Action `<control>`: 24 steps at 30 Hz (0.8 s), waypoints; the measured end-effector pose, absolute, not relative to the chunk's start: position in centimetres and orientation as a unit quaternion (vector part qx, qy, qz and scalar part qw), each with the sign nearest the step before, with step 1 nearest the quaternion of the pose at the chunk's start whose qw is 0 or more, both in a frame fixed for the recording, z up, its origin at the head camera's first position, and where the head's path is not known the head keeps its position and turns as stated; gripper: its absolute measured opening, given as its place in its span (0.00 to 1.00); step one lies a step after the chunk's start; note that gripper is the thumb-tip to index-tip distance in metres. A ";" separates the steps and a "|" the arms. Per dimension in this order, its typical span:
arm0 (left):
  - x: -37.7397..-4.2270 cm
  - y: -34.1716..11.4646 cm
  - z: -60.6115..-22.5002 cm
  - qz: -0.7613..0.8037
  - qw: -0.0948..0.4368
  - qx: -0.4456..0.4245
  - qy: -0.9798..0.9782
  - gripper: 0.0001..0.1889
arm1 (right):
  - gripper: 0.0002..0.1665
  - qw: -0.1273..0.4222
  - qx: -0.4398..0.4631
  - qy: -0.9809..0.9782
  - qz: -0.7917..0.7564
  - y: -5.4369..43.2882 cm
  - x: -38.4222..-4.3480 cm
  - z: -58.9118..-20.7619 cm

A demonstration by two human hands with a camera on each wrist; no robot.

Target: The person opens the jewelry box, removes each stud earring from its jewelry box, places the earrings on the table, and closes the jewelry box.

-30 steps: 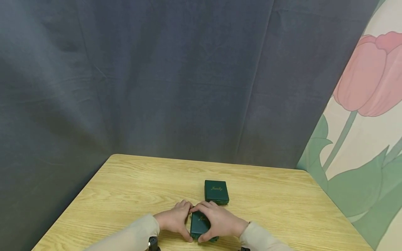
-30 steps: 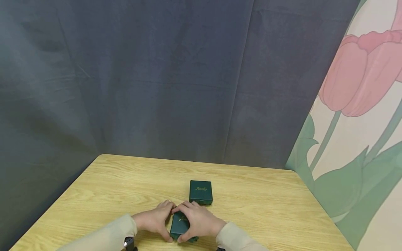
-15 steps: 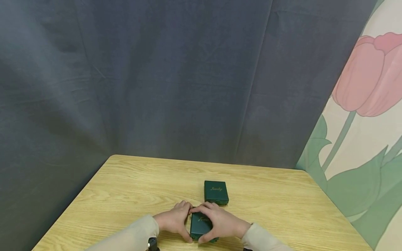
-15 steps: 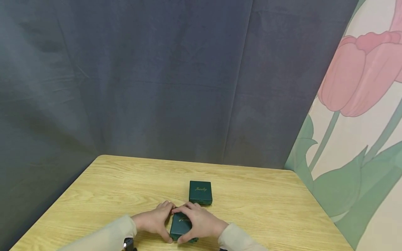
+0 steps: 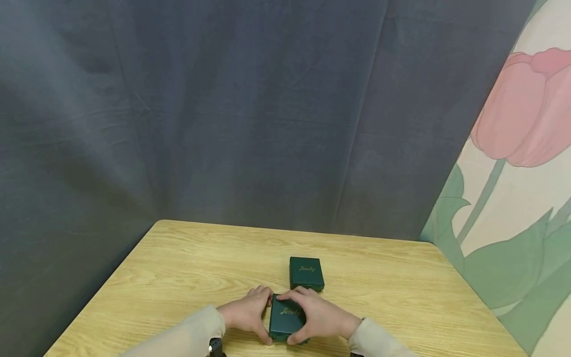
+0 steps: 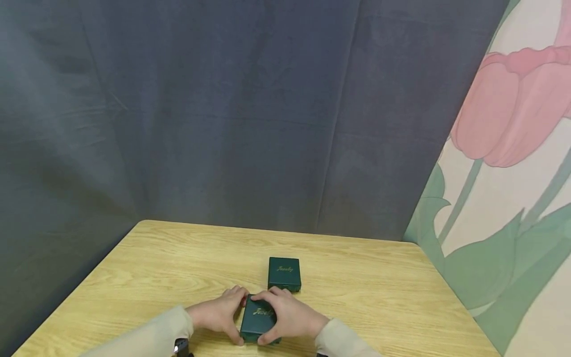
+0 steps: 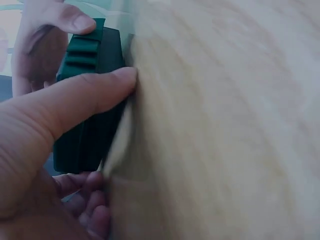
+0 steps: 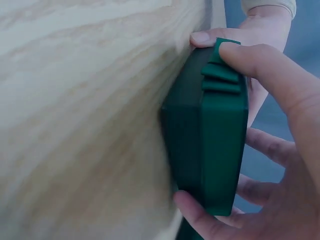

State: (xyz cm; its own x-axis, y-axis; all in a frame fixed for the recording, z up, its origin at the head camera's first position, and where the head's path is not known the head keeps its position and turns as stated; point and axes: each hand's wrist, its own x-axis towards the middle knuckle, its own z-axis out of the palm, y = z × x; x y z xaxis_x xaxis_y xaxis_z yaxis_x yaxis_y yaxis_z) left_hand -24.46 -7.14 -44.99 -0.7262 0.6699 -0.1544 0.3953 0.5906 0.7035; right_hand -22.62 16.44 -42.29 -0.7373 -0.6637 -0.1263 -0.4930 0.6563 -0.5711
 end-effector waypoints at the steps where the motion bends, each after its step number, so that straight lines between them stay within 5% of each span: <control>1: -24.6 -7.3 -45.0 0.352 0.213 0.308 0.858 0.34 | 0.46 0.161 -0.324 0.896 -0.258 16.3 -22.7 -42.1; 15: -28.1 -9.8 -36.1 0.412 0.167 0.248 0.861 0.53 | 0.48 0.064 -0.351 0.905 -0.232 12.5 -28.1 -35.1; 24: -30.0 -11.2 -35.0 0.443 0.173 0.193 0.858 0.45 | 0.47 0.075 -0.321 0.913 -0.240 10.5 -31.6 -35.1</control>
State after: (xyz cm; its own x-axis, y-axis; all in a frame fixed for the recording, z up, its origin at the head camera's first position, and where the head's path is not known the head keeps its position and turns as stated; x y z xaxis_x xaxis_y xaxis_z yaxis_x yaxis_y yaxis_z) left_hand -29.97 -11.18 -34.98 -0.8655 0.4851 -0.1250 0.1789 0.5326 0.8273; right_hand -31.61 10.51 -35.11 -0.7828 -0.6220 0.0163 -0.5497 0.6791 -0.4865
